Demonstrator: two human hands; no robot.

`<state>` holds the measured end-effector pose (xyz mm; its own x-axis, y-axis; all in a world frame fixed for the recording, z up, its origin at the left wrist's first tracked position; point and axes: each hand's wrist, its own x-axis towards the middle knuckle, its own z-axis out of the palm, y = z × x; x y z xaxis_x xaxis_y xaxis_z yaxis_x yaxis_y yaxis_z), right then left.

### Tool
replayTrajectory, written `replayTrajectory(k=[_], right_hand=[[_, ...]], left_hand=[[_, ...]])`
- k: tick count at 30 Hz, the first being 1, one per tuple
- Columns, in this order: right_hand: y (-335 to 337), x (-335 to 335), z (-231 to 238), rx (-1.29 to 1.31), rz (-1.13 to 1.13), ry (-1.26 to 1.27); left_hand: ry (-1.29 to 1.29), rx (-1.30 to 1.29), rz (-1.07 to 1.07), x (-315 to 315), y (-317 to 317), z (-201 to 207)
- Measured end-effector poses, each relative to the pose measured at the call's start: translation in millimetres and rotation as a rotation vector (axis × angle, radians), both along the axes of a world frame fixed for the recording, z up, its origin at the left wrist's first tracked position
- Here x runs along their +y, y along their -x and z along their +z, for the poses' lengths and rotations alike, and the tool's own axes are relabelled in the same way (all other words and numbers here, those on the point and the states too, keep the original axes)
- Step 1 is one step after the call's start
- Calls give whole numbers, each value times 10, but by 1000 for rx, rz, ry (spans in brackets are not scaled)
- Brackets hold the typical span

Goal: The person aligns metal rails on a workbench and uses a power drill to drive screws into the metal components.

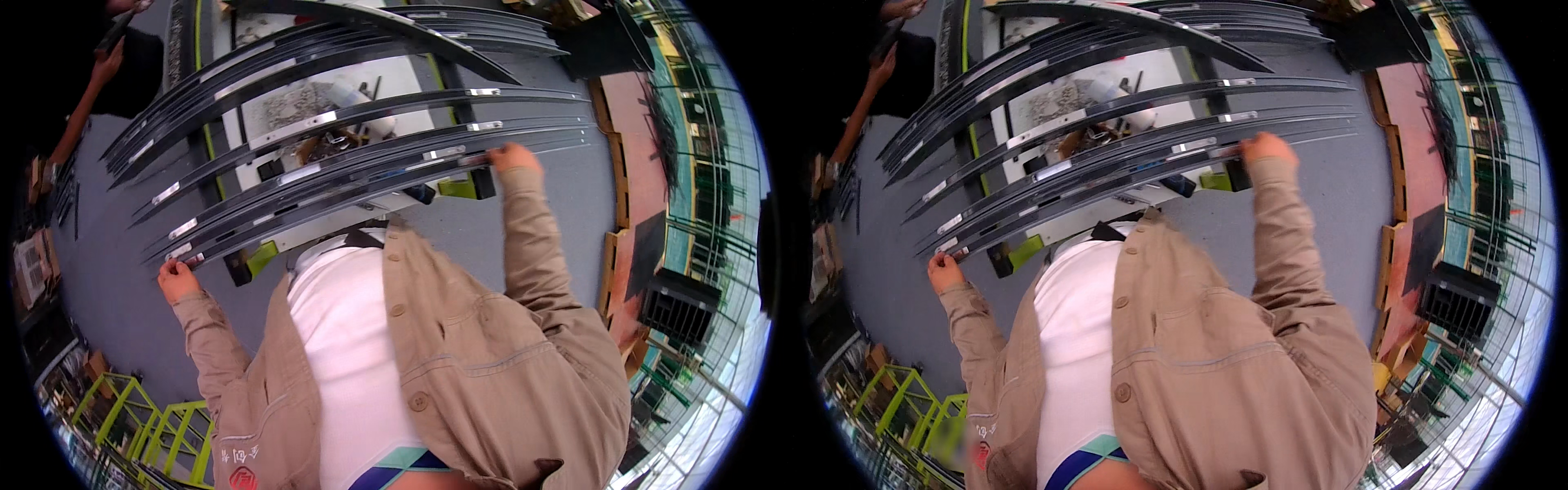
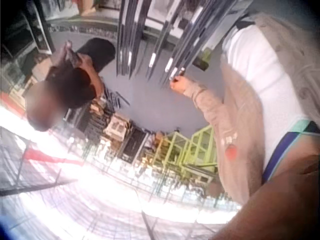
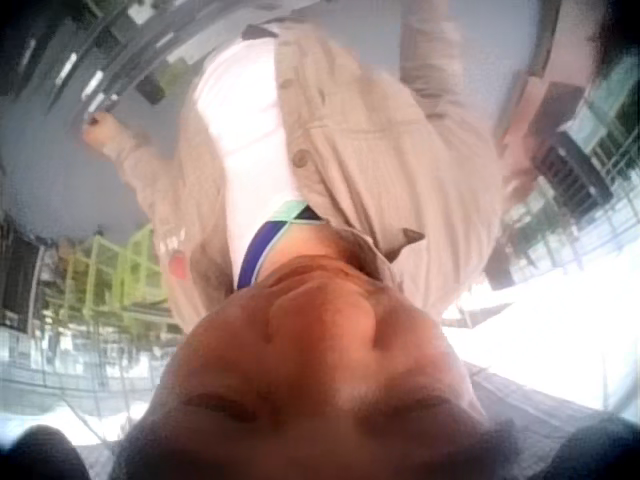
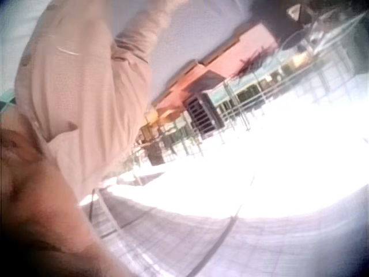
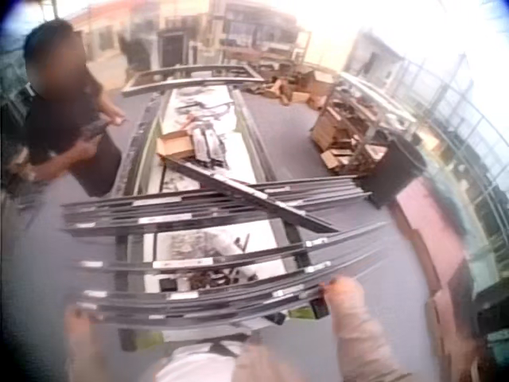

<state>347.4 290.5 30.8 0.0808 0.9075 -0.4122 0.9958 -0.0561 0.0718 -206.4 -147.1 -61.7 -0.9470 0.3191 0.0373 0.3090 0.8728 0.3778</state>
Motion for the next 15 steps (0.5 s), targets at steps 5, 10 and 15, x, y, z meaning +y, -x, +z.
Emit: replayTrajectory(k=[5,10,15], right_hand=[[841,-801,25,194,232,-122],[1031,-1018,-48,389,494,-290],[666,-682,22,137,443,-332]], left_hand=[[46,99,-1,162,-174,-18],[69,86,-70,-161,249,-217],[4,3,-34,-181,324,-240]])
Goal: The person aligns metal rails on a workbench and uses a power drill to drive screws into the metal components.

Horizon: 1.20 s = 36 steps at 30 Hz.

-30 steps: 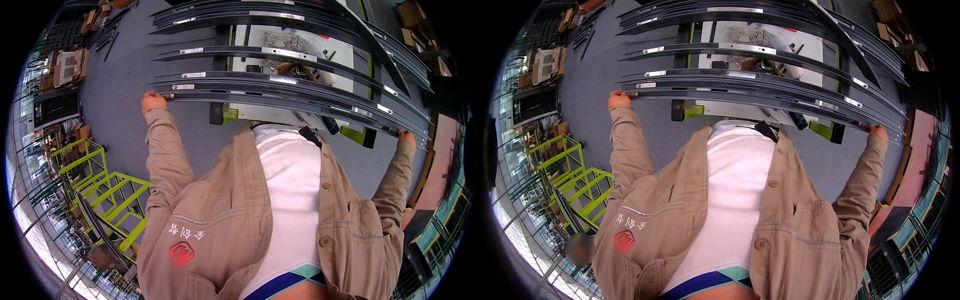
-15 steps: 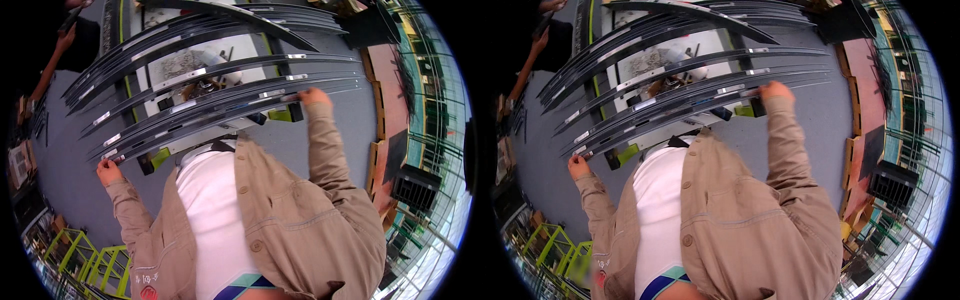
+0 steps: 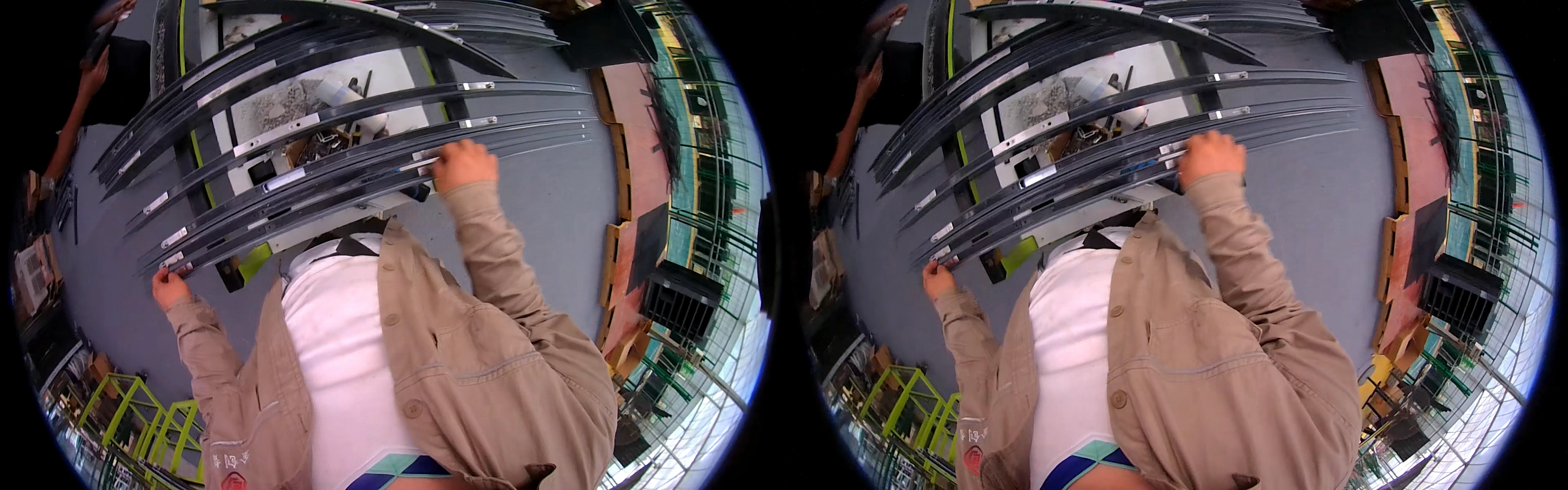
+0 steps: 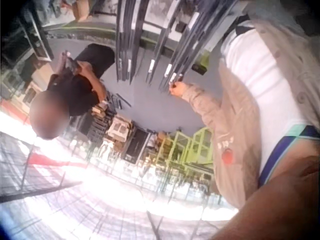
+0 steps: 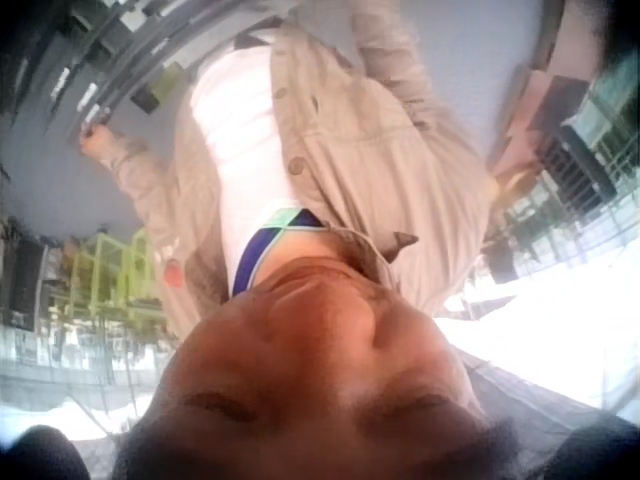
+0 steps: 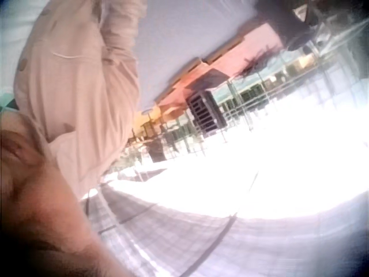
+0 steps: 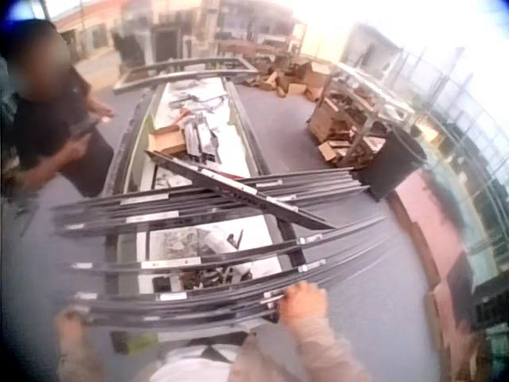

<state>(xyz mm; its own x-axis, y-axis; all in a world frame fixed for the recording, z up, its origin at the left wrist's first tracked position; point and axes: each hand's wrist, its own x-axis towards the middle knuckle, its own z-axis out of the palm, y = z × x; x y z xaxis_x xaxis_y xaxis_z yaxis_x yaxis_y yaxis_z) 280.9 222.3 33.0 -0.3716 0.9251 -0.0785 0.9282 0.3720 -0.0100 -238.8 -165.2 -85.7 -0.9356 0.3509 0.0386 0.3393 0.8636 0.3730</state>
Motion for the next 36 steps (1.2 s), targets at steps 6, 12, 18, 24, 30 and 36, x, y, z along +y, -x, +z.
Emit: replayTrajectory(k=[6,12,18,24,30,36], right_hand=[[-1280,1102,-133,-177,-234,165],[-2324,1961,-67,-540,-497,118],[-2601,2252,-271,-629,-496,77],[-3341,2546,-515,-602,-443,118],[-3161,2589,-610,-660,-503,133],[-3227,2592,-613,-536,-606,94]], left_hand=[[39,48,102,278,-228,240],[96,127,78,234,-232,211],[-34,9,110,-128,93,0],[81,45,75,332,-149,321],[15,-25,227,-59,162,409],[115,81,207,38,6,332]])
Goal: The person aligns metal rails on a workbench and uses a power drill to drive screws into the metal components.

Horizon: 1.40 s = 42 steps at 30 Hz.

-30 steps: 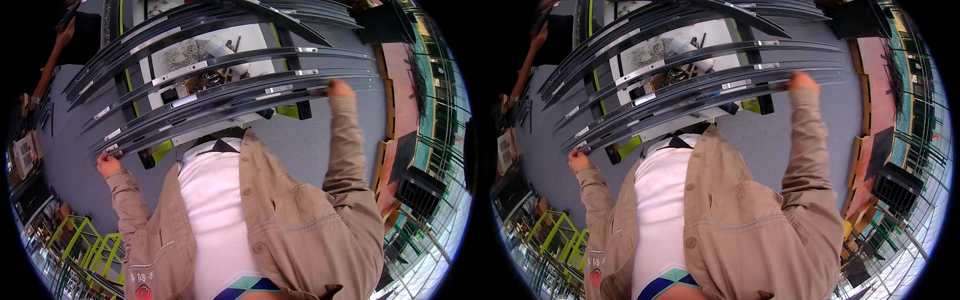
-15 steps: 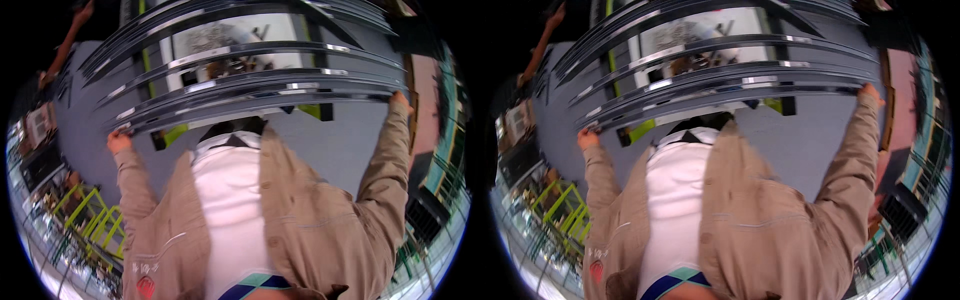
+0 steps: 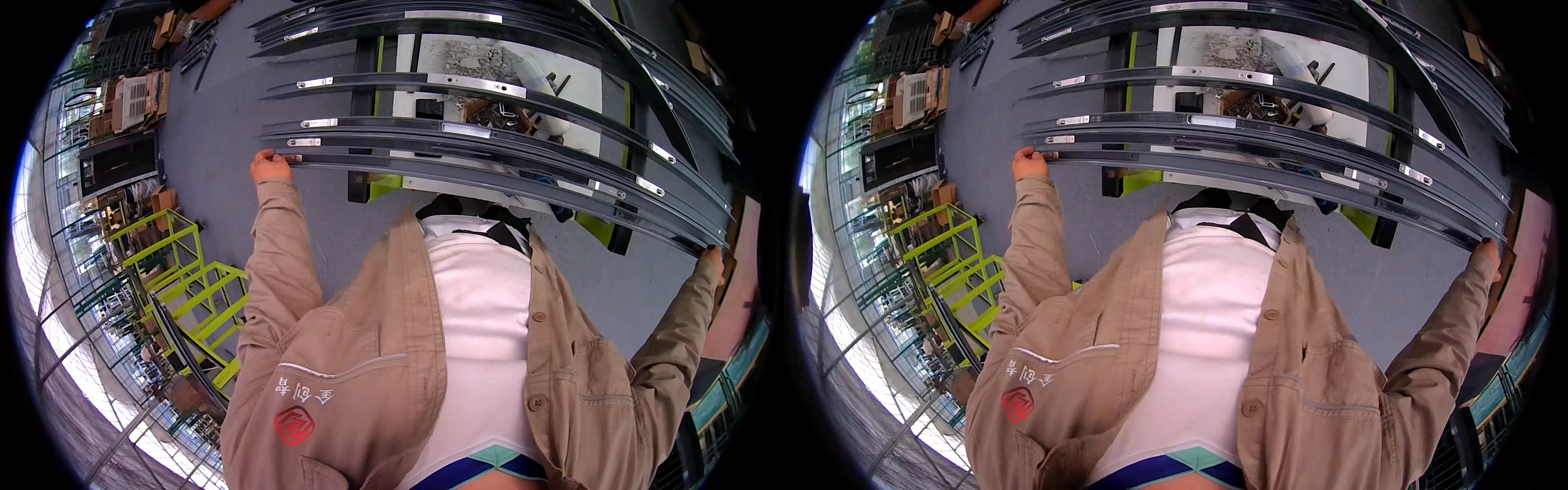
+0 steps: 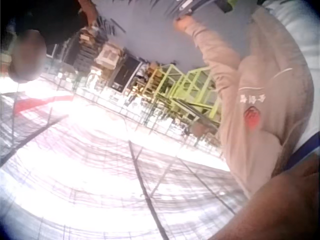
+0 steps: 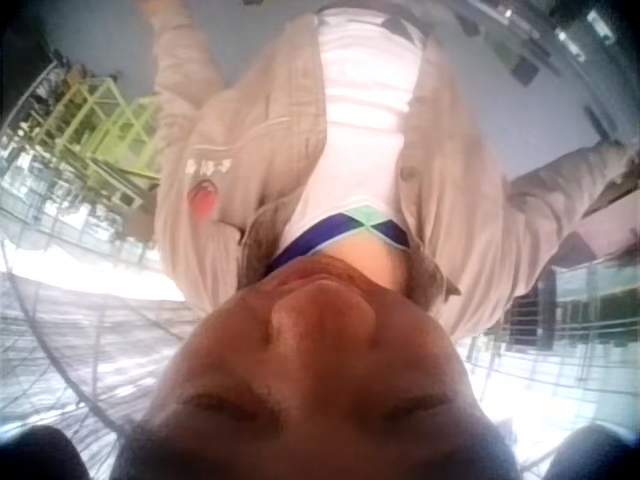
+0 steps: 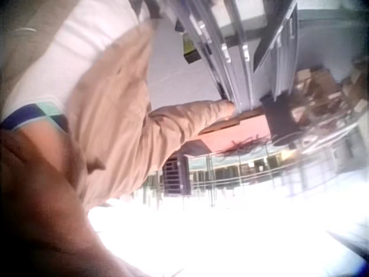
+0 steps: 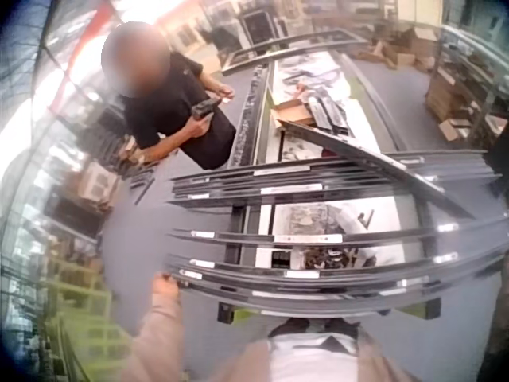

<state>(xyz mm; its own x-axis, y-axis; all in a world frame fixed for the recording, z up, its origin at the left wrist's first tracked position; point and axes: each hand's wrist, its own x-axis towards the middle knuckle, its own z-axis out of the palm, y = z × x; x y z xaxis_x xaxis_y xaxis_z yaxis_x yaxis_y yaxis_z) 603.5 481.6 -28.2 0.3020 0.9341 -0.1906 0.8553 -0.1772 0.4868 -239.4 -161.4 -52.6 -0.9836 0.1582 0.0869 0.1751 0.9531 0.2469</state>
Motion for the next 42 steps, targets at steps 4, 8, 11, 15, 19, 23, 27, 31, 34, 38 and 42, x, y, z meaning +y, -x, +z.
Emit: replayTrajectory(k=[4,8,11,15,19,23,27,31,34,38,42], right_hand=[[-22,-20,-10,19,-9,-6],[-52,-12,5,43,5,-42],[124,-111,-18,42,-21,4],[268,-170,-34,24,12,-19],[339,-400,-63,67,80,8],[938,-883,296,51,191,-130],[1473,-1166,135,606,553,-255],[3026,-2307,491,994,707,-55],[3409,-2600,430,901,805,-136],[3362,-2615,322,806,785,-213],[3299,-2537,483,696,505,-149]], left_hand=[[-119,-35,37,39,-47,41],[-113,9,10,-58,64,-80],[-104,23,1,35,-68,35],[-216,-178,1,-16,-173,-3],[-198,-144,-93,157,-332,17],[-92,-34,-44,475,-574,394],[27,-20,-95,441,-460,369],[64,-119,-84,363,-171,228],[124,-105,-85,469,-196,308],[148,-67,-106,518,-305,383],[90,-7,-81,457,-312,246]])
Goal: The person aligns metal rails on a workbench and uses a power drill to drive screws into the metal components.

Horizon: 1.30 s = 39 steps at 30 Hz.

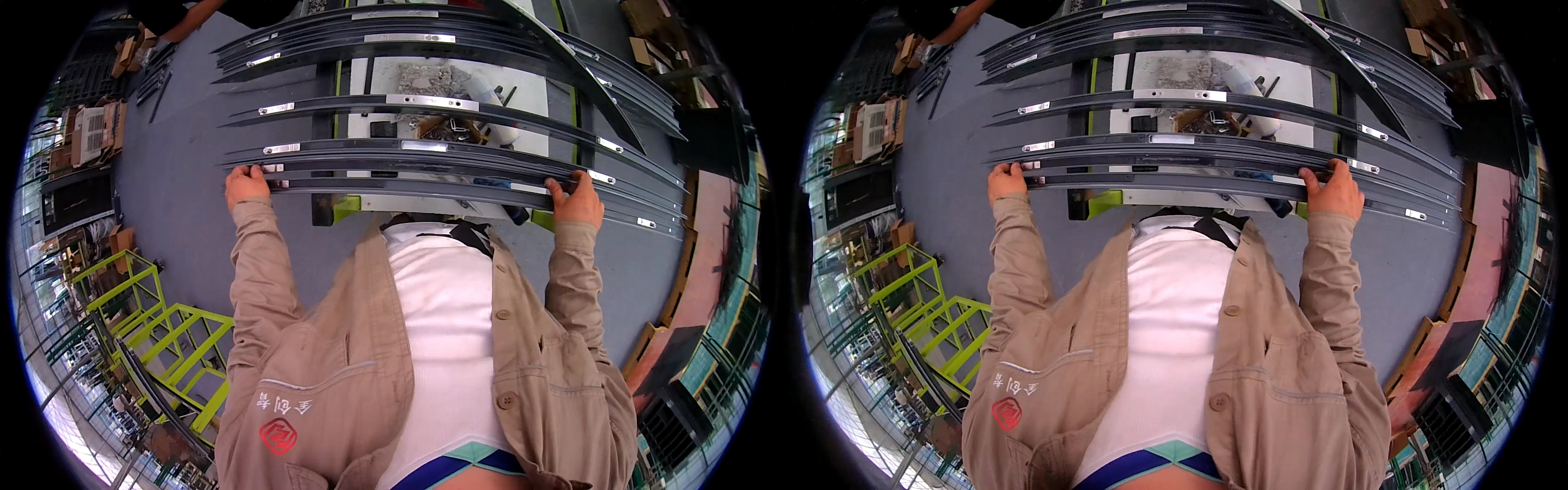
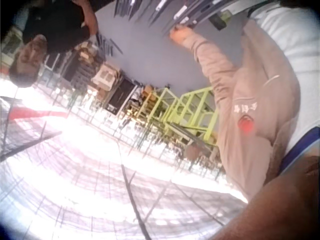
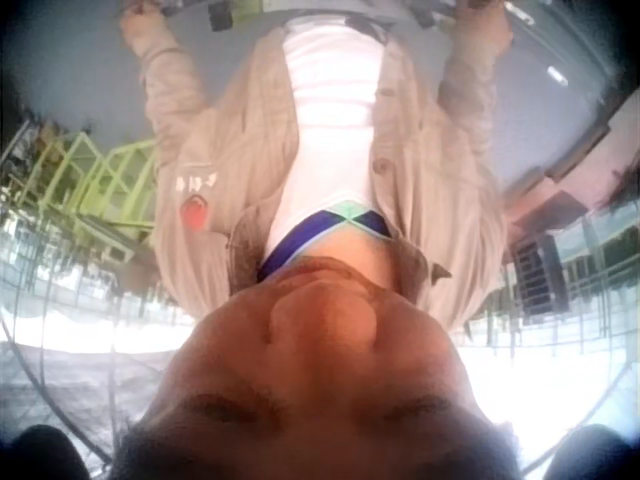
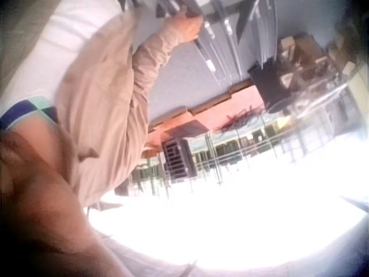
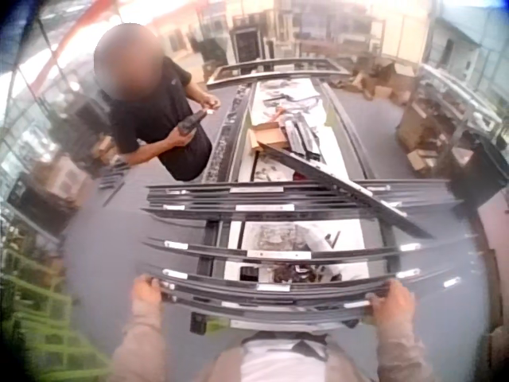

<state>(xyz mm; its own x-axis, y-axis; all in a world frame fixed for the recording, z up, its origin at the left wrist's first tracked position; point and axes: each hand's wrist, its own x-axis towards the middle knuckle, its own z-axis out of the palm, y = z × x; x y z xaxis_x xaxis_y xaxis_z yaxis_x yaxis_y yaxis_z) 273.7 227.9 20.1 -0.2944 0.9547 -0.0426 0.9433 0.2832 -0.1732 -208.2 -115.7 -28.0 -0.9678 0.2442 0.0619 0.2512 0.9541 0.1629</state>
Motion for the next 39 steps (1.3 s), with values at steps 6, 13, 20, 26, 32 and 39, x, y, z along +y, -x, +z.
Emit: replayTrajectory(k=[6,13,20,26,32,39], right_hand=[[-201,124,-147,22,-65,-47],[-1425,993,-244,-98,-413,-36],[-1765,1413,-194,-273,-503,-20],[-2110,1554,-604,-154,-464,-58],[-1645,1306,-542,-128,-447,-36],[-1686,1055,-639,98,-247,-200]], left_hand=[[36,-48,14,-10,41,23],[89,-76,-9,40,78,16],[75,-77,64,-35,96,31],[76,-82,64,-55,260,42],[23,-21,-7,-160,185,-88],[-379,20,-51,-348,179,-182]])
